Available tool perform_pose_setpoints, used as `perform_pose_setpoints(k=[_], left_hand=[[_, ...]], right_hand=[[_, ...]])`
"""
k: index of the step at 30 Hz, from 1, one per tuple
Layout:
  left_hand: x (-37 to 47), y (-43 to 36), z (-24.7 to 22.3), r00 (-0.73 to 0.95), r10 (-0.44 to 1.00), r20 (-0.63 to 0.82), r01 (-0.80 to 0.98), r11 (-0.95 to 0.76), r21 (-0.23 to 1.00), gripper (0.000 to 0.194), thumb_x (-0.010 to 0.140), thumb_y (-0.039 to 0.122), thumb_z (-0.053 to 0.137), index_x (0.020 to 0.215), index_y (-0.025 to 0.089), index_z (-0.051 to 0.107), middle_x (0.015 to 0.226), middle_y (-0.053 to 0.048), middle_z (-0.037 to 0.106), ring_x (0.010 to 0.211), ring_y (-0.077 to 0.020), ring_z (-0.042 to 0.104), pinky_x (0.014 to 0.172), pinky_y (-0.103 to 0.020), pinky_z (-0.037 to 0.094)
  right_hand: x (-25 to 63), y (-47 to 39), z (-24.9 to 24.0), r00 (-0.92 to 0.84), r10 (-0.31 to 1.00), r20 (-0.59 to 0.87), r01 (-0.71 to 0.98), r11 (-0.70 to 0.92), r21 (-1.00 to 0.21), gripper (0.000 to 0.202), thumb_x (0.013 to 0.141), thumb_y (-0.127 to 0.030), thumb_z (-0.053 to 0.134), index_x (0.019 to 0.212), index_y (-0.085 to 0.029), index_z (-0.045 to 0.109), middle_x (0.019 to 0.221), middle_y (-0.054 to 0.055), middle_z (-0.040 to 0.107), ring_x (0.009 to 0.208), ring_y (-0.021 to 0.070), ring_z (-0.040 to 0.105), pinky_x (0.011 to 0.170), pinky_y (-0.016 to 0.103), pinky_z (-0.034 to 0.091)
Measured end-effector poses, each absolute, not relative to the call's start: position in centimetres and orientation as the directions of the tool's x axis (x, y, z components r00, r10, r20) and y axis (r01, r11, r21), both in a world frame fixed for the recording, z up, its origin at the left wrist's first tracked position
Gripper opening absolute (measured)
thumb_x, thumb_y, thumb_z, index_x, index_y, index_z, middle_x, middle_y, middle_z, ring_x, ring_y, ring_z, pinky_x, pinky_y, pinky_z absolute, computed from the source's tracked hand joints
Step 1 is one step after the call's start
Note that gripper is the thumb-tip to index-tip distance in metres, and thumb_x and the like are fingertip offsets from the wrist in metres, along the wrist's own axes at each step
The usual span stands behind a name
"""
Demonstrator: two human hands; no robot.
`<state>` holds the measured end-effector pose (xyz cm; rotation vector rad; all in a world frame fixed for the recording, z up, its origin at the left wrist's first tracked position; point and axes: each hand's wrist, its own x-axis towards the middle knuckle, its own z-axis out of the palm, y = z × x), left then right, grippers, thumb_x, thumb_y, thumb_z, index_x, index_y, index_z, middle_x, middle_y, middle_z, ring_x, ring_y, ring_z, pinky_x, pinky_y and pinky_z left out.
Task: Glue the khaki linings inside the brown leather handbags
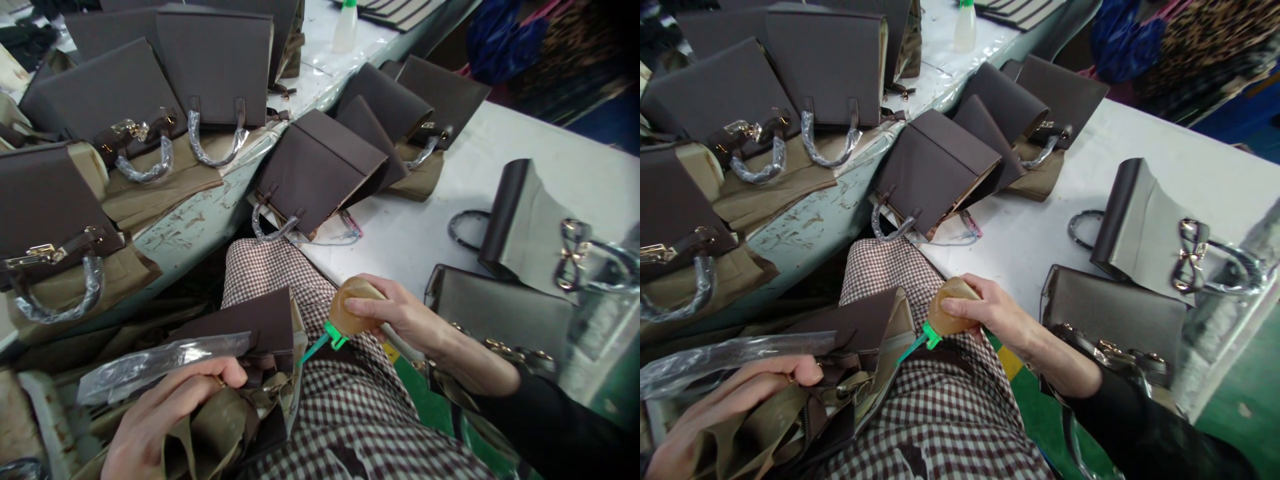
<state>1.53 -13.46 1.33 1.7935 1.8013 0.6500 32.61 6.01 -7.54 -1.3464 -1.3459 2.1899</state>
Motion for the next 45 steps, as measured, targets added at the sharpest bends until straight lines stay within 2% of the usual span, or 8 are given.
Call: perform_pose_setpoints(k=[8, 13, 20, 25, 29, 34, 40, 45], left_hand=[[0.2, -13.1, 0.9, 0.095, 0.995, -0.022, 0.812, -0.064, 0.58, 0.016, 0.093, 0.025, 0.07, 0.109, 0.028, 0.071, 0.117, 0.0, 0.077, 0.102, -0.0156, 0.077, 0.096, -0.016, 0.057], [0.2, -12.3, 1.5, -0.08, 0.995, -0.068, 0.804, 0.104, 0.585, 0.019, 0.092, 0.026, 0.067, 0.109, 0.033, 0.069, 0.116, 0.006, 0.075, 0.104, -0.0125, 0.073, 0.1, -0.014, 0.051], [-0.4, -8.9, 2.2, -0.085, 0.994, -0.07, 0.773, 0.11, 0.624, 0.02, 0.084, 0.024, 0.076, 0.102, 0.03, 0.072, 0.105, 0.007, 0.074, 0.093, -0.0124, 0.072, 0.091, -0.014, 0.055], [-0.2, -6.3, 2.6, -0.325, 0.941, -0.092, 0.549, 0.267, 0.792, 0.022, 0.071, 0.018, 0.085, 0.089, 0.022, 0.074, 0.102, 0.004, 0.071, 0.088, -0.0123, 0.07, 0.078, -0.012, 0.055], [-0.3, -6.2, 2.5, -0.418, 0.898, -0.136, 0.43, 0.327, 0.842, 0.026, 0.068, 0.017, 0.087, 0.09, 0.022, 0.075, 0.098, 0.003, 0.071, 0.088, -0.013, 0.069, 0.08, -0.013, 0.056], [-1.6, -6.8, 2.3, -0.445, 0.89, -0.094, 0.459, 0.317, 0.83, 0.02, 0.072, 0.021, 0.086, 0.087, 0.025, 0.074, 0.094, 0.003, 0.071, 0.088, -0.0162, 0.07, 0.084, -0.017, 0.059], [-1.9, -6.4, 2.0, -0.429, 0.901, -0.069, 0.464, 0.285, 0.839, 0.017, 0.076, 0.027, 0.084, 0.088, 0.022, 0.073, 0.094, 0.0, 0.07, 0.086, -0.0203, 0.069, 0.08, -0.024, 0.063], [-1.2, -6.3, 1.9, -0.448, 0.891, -0.071, 0.453, 0.295, 0.841, 0.021, 0.071, 0.025, 0.087, 0.087, 0.024, 0.074, 0.094, 0.001, 0.07, 0.082, -0.0188, 0.069, 0.077, -0.023, 0.064]], right_hand=[[32.7, 6.8, -9.4, -0.486, 0.646, -0.589, 0.419, -0.419, -0.806, 0.045, 0.08, -0.056, 0.076, 0.1, -0.018, 0.064, 0.073, 0.001, 0.064, 0.052, 0.0147, 0.055, 0.043, 0.027, 0.044], [33.1, 6.5, -10.4, -0.464, 0.7, -0.543, 0.46, -0.333, -0.823, 0.044, 0.084, -0.057, 0.075, 0.103, -0.02, 0.062, 0.077, 0.001, 0.066, 0.051, 0.0156, 0.056, 0.045, 0.03, 0.045], [33.3, 5.7, -10.5, -0.53, 0.794, -0.298, 0.435, -0.047, -0.899, 0.047, 0.082, -0.048, 0.082, 0.117, -0.021, 0.063, 0.095, 0.004, 0.071, 0.082, 0.0233, 0.065, 0.076, 0.038, 0.051], [33.5, 6.5, -9.9, -0.541, 0.737, -0.406, 0.292, -0.288, -0.912, 0.04, 0.082, -0.048, 0.083, 0.107, -0.021, 0.067, 0.083, 0.0, 0.066, 0.07, 0.0185, 0.059, 0.059, 0.03, 0.047], [33.2, 6.9, -10.5, -0.431, 0.731, -0.528, -0.163, -0.639, -0.752, 0.032, 0.082, -0.046, 0.082, 0.095, -0.02, 0.068, 0.074, 0.001, 0.062, 0.054, 0.0127, 0.046, 0.041, 0.023, 0.03], [32.0, 6.7, -11.1, -0.388, 0.721, -0.574, -0.4, -0.693, -0.599, 0.034, 0.085, -0.054, 0.074, 0.087, -0.021, 0.065, 0.06, -0.003, 0.05, 0.048, 0.0108, 0.035, 0.043, 0.023, 0.03], [29.9, 6.3, -10.3, -0.334, 0.823, -0.459, -0.256, -0.548, -0.796, 0.038, 0.082, -0.052, 0.082, 0.102, -0.022, 0.068, 0.089, 0.004, 0.069, 0.068, 0.018, 0.057, 0.049, 0.026, 0.042], [28.5, 6.5, -9.5, -0.302, 0.878, -0.371, -0.119, -0.421, -0.899, 0.045, 0.079, -0.057, 0.083, 0.101, -0.022, 0.065, 0.081, 0.0, 0.065, 0.063, 0.0165, 0.053, 0.048, 0.026, 0.043]])
